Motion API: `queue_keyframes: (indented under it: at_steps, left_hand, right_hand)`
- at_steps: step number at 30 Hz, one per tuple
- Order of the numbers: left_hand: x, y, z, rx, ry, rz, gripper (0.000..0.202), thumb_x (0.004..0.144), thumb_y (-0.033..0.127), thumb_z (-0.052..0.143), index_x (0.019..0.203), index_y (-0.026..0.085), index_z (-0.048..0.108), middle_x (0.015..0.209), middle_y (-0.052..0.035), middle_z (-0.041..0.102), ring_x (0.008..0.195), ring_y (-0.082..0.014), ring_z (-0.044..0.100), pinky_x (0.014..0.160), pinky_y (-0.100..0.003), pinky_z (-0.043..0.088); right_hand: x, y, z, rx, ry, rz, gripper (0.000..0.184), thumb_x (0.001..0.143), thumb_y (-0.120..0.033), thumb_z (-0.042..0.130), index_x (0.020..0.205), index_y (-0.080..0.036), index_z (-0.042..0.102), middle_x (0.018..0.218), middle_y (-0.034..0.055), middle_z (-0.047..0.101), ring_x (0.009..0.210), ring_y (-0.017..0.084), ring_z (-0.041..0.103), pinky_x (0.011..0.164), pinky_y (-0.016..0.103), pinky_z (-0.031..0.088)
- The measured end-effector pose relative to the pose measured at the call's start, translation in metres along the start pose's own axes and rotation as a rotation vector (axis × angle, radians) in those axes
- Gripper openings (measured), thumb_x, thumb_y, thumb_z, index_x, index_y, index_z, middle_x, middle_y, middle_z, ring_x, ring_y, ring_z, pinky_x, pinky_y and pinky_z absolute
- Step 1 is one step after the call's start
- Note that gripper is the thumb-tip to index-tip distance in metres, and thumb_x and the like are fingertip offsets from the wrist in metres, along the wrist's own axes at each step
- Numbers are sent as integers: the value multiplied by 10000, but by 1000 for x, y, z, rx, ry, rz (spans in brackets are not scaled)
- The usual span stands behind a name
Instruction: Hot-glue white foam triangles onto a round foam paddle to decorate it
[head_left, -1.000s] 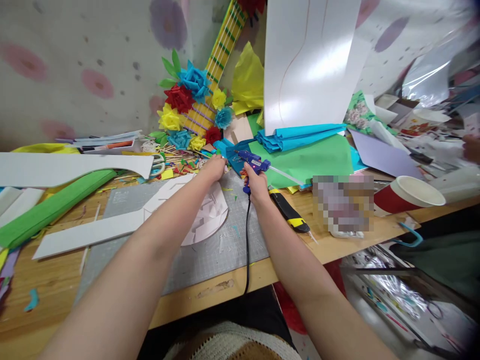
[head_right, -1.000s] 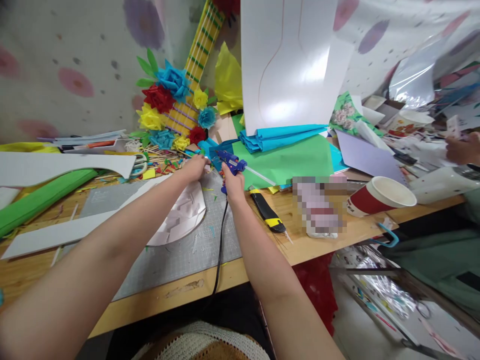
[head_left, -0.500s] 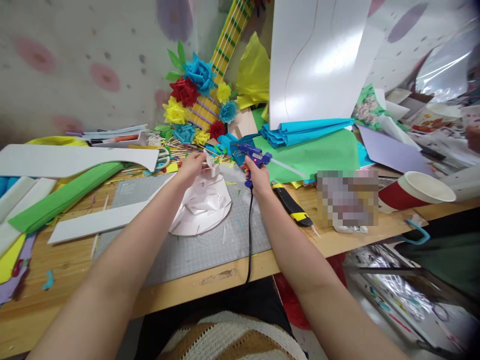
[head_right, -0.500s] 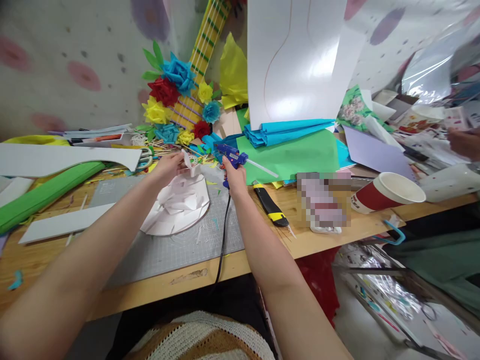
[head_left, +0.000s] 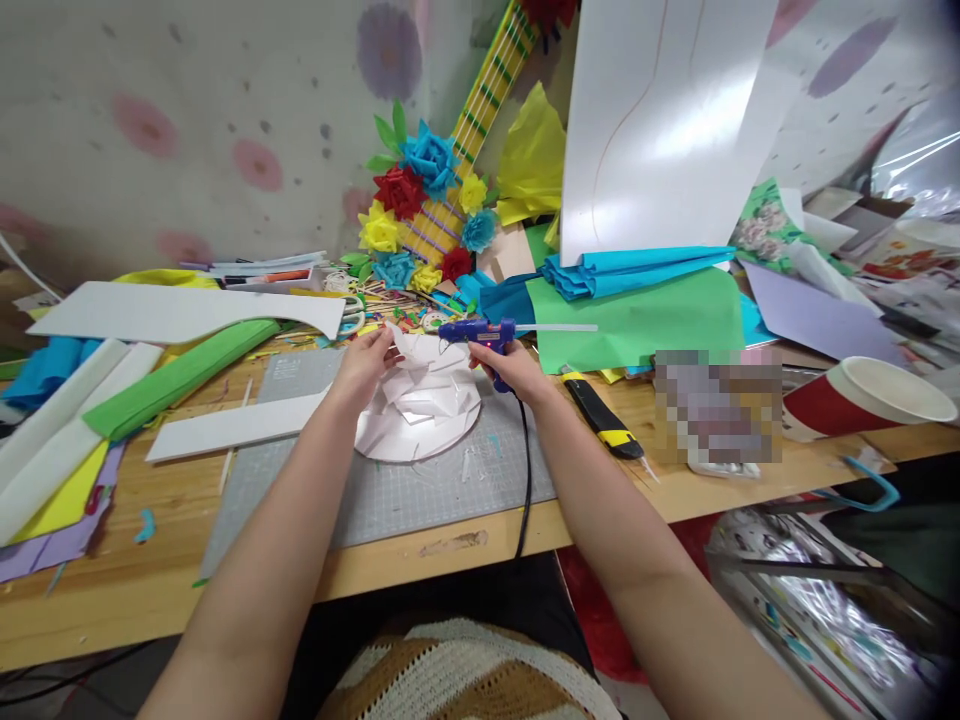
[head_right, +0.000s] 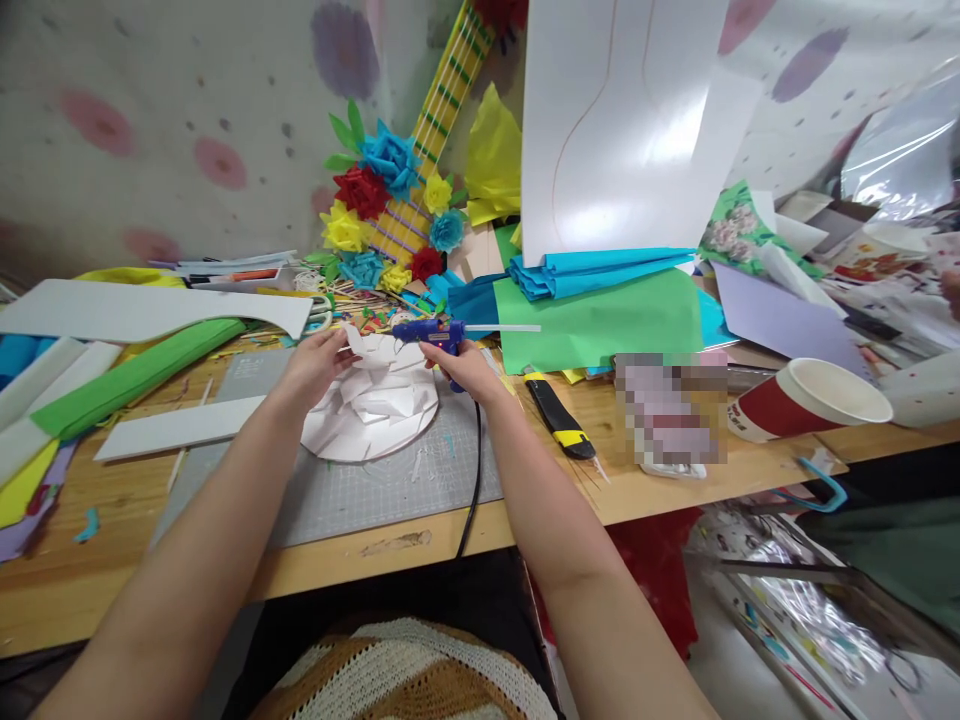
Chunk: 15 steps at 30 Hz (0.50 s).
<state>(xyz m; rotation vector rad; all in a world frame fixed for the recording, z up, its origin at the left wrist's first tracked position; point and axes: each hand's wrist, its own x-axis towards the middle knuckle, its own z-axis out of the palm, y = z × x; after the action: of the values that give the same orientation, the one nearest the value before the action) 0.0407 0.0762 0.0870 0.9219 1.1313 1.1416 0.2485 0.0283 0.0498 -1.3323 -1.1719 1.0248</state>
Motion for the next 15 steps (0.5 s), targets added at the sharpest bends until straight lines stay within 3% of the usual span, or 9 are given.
queue_keyframes:
  at_steps: [3, 8, 11, 15]
  left_hand:
    - [-10, -11, -10, 20, -42, 35, 87, 846, 203, 610, 806, 131, 639, 725, -24, 650, 634, -100, 603, 703, -264, 530]
    - [-15, -22, -16, 64, -66, 66, 179, 816, 317, 647, 850, 142, 630, 810, -46, 660, 698, -143, 638, 710, -339, 563]
    - [-13, -22, -18, 27, 12, 123, 185, 840, 346, 619, 831, 163, 599, 849, -43, 658, 754, -150, 644, 730, -350, 576]
    - [-12, -15, -31, -74, 155, 300, 203, 864, 417, 590, 910, 219, 582, 892, -27, 651, 881, -152, 633, 785, -312, 581]
  right_hand:
    - [-7, -6, 4, -25, -117, -40, 393, 662, -567, 728, 626, -193, 612, 606, 4, 633, 458, 69, 411, 419, 216, 326]
    - [-12, -10, 4, -65, -181, -3, 358, 654, -519, 751, 602, -190, 621, 540, 3, 610, 454, 81, 427, 423, 223, 330]
    - [-11, -8, 3, -60, -170, 11, 367, 636, -527, 762, 602, -191, 619, 540, 0, 614, 458, 82, 427, 418, 216, 325]
    - [-10, -6, 4, -20, -139, -30, 382, 652, -543, 743, 605, -195, 595, 577, 3, 625, 476, 76, 422, 432, 211, 328]
